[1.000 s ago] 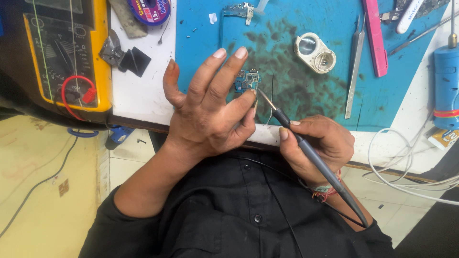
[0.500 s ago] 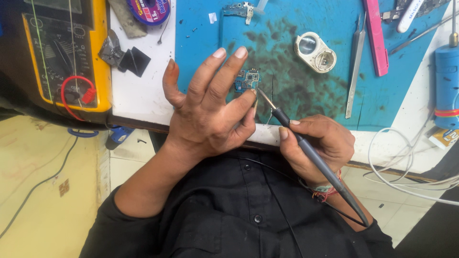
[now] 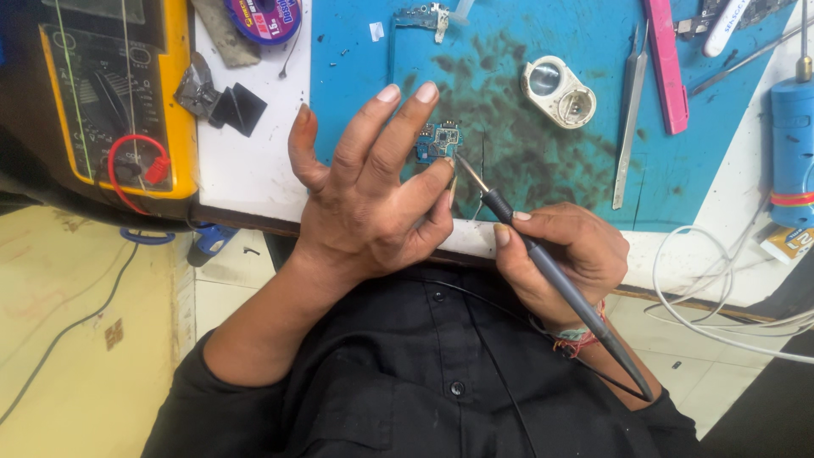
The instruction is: The person uses a hot air gun and tweezers to work on a small circuit board, then switches to a soldering iron to reflow solder joints. They use a magnifying loupe to inspect the board and a brush to clean the surface. The person handles the board with tweezers and fingers throughout the process.
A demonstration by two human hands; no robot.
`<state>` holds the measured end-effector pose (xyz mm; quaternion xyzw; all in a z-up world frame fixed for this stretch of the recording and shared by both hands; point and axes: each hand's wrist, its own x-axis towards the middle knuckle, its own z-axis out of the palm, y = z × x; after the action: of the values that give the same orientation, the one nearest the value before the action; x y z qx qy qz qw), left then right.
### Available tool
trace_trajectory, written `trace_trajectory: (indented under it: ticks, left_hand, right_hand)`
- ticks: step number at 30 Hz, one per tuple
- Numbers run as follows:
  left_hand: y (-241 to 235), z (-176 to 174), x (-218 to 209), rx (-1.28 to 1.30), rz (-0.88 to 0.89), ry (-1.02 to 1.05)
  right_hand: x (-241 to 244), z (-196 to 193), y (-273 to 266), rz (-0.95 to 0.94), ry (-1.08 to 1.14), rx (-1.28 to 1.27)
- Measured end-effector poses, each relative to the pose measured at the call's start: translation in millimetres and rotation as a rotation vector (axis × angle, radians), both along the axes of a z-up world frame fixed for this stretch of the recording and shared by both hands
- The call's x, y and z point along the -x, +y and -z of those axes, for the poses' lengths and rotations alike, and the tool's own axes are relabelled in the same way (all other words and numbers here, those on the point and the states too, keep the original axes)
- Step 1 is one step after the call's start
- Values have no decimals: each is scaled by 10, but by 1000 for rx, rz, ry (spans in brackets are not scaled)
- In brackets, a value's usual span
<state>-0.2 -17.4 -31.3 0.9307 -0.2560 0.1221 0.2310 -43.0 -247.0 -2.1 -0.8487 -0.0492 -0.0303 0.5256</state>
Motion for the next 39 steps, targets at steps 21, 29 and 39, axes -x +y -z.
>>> trace_trajectory:
  ticks: [21,29,39]
  left_hand:
    - [-1,-1,-1,-11,1,-7]
    - [79,-176,-128,72,-15,157]
    - [360,-444,-358,-63,65,164]
  right_hand:
    - [87,55,-30,45,3,-69]
    - [200,145,-28,188,43,-201]
    - [217,169,-44,185,41,-291]
